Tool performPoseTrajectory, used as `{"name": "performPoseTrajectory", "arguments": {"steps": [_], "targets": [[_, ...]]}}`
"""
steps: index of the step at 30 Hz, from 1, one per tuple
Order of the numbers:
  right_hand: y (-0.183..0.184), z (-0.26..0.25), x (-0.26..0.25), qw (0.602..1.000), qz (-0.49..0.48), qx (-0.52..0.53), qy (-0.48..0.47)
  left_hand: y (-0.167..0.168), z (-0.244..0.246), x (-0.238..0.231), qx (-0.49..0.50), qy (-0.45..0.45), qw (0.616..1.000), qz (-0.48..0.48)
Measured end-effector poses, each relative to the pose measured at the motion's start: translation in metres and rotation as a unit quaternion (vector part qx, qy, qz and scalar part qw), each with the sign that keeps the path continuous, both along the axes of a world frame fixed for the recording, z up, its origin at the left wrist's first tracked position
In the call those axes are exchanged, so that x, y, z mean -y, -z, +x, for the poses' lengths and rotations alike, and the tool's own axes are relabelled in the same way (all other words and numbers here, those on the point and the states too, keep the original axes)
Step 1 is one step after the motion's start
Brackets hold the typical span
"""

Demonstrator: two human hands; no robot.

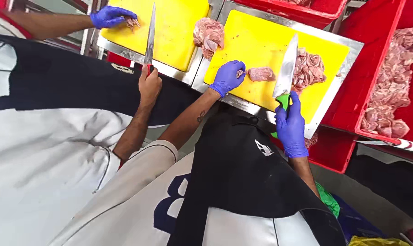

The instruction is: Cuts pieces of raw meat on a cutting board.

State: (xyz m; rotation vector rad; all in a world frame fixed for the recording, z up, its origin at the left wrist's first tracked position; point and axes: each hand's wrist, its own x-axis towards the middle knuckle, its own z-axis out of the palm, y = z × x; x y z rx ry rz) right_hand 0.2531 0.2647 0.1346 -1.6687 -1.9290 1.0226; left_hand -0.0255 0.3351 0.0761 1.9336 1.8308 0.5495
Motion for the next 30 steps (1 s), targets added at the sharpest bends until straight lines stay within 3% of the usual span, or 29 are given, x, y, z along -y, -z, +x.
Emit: {"name": "performPoseTrajectory", "arguments": {"steps": [3,10,16,21,24,27,30], "targets": [[0.007,-0.028,0.007,0.999,-0.038,-0.001,-0.027,0.003,0.000,0.003,0.013,0.006,1.000,0.010],[0.009,-0.056,0.021,0.976,-0.020,0.179,-0.125,0.006,-0.001,0.006,0.022,0.009,0.999,0.021],[0.014,-0.103,-0.032,0.966,-0.031,0.230,-0.111,0.002,0.003,0.001,-0.002,-0.002,1.000,-0.001],[0.003,-0.031,0.014,0.977,-0.051,0.146,-0.144,-0.007,-0.022,-0.026,0.014,-0.095,0.994,-0.050],[-0.007,0.000,0.029,0.992,-0.017,0.079,-0.092,-0.010,-0.020,-0.024,0.034,-0.090,0.995,-0.001],[0.006,0.002,0.017,0.995,-0.086,0.001,-0.057,-0.007,0.003,-0.021,0.081,-0.002,0.989,0.123],[0.029,0.015,0.011,0.977,-0.179,-0.115,-0.007,0.008,0.021,-0.020,0.039,0.131,0.986,0.094]]}}
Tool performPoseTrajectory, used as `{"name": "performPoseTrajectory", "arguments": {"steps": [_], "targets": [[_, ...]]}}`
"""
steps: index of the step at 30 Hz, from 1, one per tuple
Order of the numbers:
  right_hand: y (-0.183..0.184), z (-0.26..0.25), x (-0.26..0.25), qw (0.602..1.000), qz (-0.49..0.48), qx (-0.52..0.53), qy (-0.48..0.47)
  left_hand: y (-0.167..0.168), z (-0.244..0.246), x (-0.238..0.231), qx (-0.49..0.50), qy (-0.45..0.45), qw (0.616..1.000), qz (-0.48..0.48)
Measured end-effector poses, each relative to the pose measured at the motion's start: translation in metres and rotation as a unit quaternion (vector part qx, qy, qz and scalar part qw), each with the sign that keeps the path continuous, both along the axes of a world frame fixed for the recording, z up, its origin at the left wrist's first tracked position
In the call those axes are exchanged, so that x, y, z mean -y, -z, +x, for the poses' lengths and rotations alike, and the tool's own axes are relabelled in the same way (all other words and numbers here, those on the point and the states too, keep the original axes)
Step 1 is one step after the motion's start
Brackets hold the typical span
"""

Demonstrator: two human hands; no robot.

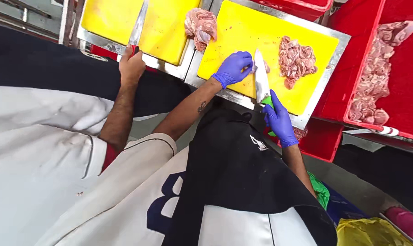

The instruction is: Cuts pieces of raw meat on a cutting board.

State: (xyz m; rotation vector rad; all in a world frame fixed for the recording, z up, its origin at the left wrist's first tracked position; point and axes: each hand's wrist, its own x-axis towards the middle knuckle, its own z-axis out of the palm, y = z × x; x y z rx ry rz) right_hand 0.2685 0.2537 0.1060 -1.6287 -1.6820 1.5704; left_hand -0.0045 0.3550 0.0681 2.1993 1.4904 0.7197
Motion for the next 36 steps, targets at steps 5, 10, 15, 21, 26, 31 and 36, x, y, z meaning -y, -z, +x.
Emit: {"name": "performPoseTrajectory", "arguments": {"steps": [5,10,15,21,26,31,36], "targets": [[-0.017,0.006,0.009,0.969,0.160,0.188,-0.018,0.002,-0.013,0.002,0.027,-0.057,0.998,-0.024],[-0.048,-0.025,0.023,0.919,0.180,0.313,-0.160,0.005,-0.004,-0.001,0.004,0.013,1.000,-0.016],[-0.032,-0.070,-0.019,0.914,0.148,0.346,-0.154,0.002,0.000,-0.002,-0.028,0.016,0.999,-0.025],[-0.020,-0.086,-0.037,0.918,0.151,0.336,-0.143,-0.001,-0.002,-0.009,-0.081,0.007,0.996,-0.023],[-0.039,-0.022,0.025,0.933,0.167,0.284,-0.146,-0.012,-0.016,-0.031,-0.107,-0.109,0.984,-0.093],[-0.052,-0.018,0.021,0.929,0.181,0.303,-0.110,-0.015,0.006,-0.025,-0.011,0.017,0.998,-0.053],[-0.035,-0.055,-0.032,0.910,0.143,0.368,-0.123,-0.001,0.026,-0.028,-0.036,0.045,0.997,-0.041]]}}
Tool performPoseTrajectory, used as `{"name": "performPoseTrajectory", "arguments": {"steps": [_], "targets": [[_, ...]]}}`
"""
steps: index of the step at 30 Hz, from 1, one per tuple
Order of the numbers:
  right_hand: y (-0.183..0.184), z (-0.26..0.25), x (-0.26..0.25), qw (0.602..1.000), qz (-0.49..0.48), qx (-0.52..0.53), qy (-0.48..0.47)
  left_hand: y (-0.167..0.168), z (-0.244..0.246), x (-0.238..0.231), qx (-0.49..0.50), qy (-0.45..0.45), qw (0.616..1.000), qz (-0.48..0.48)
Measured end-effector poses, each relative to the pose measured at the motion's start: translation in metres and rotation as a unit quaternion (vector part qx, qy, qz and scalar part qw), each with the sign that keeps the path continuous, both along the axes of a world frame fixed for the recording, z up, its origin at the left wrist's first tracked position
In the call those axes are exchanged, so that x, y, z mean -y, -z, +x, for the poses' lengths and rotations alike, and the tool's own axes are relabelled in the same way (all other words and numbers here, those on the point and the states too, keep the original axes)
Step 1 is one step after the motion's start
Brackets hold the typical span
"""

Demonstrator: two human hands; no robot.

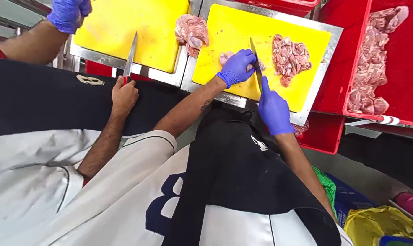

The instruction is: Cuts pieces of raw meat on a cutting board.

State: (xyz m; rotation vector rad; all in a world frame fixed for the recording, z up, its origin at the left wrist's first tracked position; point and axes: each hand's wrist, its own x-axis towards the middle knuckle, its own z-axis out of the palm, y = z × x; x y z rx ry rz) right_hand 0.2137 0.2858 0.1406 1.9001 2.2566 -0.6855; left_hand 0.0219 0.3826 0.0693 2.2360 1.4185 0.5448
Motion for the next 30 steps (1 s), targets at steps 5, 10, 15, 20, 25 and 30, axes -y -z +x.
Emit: {"name": "performPoseTrajectory", "arguments": {"steps": [5,10,15,20,25,30], "targets": [[0.022,-0.020,-0.037,0.999,0.040,-0.020,0.003,-0.003,0.000,-0.006,-0.029,0.005,1.000,-0.006],[0.009,0.031,0.028,0.999,-0.012,-0.047,-0.014,-0.017,-0.012,-0.044,-0.059,-0.109,0.989,-0.076],[-0.016,0.068,0.046,0.983,0.036,-0.169,0.065,-0.023,0.003,-0.057,0.069,-0.042,0.991,-0.109],[-0.015,0.077,0.049,0.992,0.014,-0.106,0.066,-0.008,0.030,-0.020,0.004,0.046,0.996,-0.076],[-0.029,0.064,0.057,1.000,-0.016,-0.017,0.004,-0.006,0.024,-0.007,0.045,0.005,0.997,-0.056],[0.013,0.025,0.014,0.996,0.001,-0.078,0.032,-0.007,0.025,-0.004,0.017,0.011,0.998,-0.065]]}}
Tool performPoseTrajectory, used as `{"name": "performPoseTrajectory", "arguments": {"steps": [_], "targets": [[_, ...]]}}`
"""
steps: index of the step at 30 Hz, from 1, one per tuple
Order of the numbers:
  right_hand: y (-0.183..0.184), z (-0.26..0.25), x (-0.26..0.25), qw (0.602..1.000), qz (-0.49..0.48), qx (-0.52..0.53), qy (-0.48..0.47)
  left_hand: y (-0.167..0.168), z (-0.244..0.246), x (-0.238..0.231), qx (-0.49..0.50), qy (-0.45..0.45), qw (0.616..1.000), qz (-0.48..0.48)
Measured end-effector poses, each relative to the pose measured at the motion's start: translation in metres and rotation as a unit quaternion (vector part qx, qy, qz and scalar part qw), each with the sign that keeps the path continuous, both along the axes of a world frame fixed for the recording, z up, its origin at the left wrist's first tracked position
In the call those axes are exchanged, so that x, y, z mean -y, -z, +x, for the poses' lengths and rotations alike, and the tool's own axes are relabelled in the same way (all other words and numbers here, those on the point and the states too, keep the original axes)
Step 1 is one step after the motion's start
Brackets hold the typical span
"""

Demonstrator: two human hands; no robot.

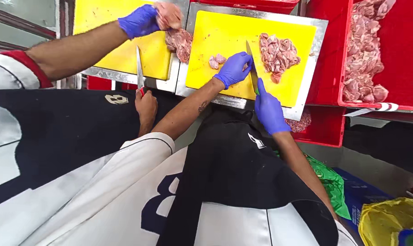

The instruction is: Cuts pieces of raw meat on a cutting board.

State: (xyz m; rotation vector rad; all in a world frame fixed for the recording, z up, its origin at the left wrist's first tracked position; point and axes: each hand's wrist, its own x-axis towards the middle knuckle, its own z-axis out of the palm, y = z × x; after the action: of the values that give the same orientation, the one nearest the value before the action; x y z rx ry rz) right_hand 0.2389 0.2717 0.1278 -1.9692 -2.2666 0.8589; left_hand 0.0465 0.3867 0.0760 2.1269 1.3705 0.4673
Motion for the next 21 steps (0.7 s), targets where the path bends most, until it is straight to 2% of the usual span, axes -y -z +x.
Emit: {"name": "performPoseTrajectory", "arguments": {"steps": [3,7,9,14,17,19,21], "targets": [[0.018,-0.004,-0.030,0.999,0.028,-0.040,0.022,-0.006,-0.002,-0.004,-0.030,0.024,0.999,-0.020],[0.016,0.022,-0.039,0.998,0.034,-0.018,0.046,-0.018,0.012,-0.014,-0.116,0.050,0.991,-0.052],[0.013,0.028,-0.036,0.998,0.032,-0.016,0.051,-0.017,0.010,-0.025,-0.129,0.056,0.988,-0.067],[0.011,0.032,-0.037,0.997,0.015,-0.049,0.049,-0.057,-0.054,-0.073,-0.100,0.043,0.987,-0.115],[0.016,0.033,-0.035,0.997,0.015,-0.060,0.054,-0.062,-0.094,-0.069,-0.152,0.151,0.966,-0.142],[0.020,0.033,-0.035,0.996,0.021,-0.069,0.052,-0.047,-0.106,-0.049,-0.178,0.244,0.948,-0.098],[0.023,0.032,-0.036,0.996,0.020,-0.074,0.055,-0.042,-0.108,-0.026,-0.206,0.281,0.936,-0.045]]}}
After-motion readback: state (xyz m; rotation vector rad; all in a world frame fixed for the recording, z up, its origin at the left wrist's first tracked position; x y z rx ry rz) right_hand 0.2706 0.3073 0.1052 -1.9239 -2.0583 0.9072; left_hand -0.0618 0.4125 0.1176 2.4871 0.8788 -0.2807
